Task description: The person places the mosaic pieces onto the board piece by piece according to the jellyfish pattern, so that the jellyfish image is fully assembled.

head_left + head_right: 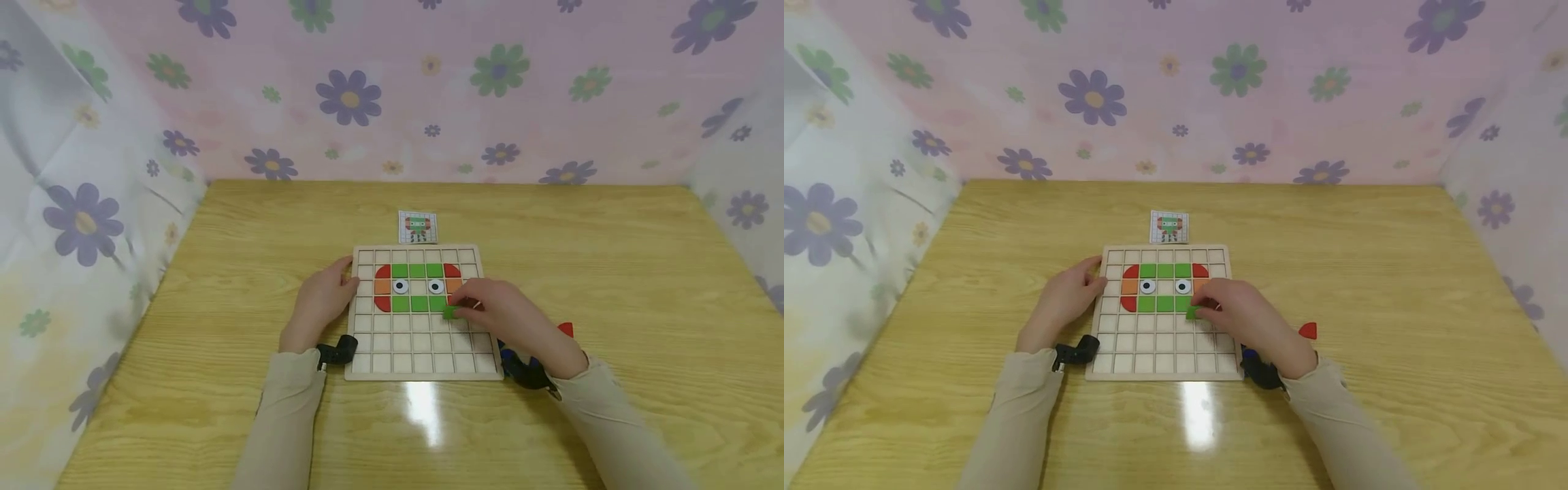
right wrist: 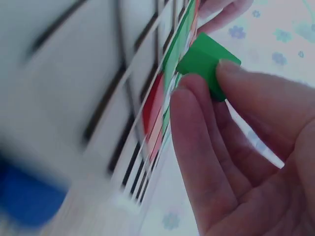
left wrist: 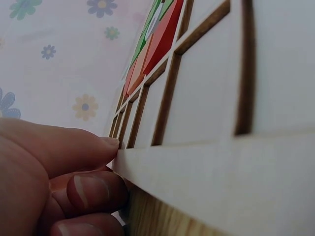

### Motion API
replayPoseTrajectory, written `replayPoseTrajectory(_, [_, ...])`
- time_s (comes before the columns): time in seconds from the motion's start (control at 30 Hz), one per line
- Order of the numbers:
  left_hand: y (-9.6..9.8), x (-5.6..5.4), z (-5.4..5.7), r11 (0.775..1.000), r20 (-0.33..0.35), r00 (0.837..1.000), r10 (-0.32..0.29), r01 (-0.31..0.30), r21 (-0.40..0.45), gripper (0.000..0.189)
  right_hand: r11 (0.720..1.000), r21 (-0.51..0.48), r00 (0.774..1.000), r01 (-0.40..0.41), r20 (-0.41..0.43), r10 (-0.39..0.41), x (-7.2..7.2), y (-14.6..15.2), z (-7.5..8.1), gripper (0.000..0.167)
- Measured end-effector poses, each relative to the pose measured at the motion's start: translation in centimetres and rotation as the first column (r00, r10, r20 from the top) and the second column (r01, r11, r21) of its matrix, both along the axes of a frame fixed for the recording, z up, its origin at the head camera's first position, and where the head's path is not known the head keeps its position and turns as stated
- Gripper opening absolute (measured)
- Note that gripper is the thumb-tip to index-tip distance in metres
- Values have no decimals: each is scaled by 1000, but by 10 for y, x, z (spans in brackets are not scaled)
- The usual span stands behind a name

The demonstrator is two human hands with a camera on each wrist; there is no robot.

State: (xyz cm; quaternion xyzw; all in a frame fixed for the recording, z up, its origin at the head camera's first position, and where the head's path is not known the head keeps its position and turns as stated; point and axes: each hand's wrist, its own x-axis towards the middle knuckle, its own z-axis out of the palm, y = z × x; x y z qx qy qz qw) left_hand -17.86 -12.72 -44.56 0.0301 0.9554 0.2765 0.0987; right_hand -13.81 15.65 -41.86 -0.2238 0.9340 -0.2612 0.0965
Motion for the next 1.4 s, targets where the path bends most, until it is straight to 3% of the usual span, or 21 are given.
replayPoseTrajectory(0.17, [1,1,-3,1000,3,1000,-1,1,-1,49,997,42,995,-66,-70,68,-4,-21,0,12])
replayPoseTrajectory(0.43, [1,2,-3,1000,-8,1000,-8,8,1,49,995,72,994,-71,-72,76,-4,-43,-3,11])
replayPoseTrajectory(0.73, [2,2,-1,1000,-16,1000,-3,3,-2,49,991,88,983,-97,-148,110,1,-48,-7,6])
replayPoseTrajectory(1.17, [2,2,1,1000,-8,1000,5,-5,2,49,992,104,979,-71,-181,90,3,-52,-10,8])
replayPoseTrajectory(1.4, [1,1,0,1000,1,1000,6,-6,-5,49,992,96,986,-76,-137,89,1,-48,-9,4])
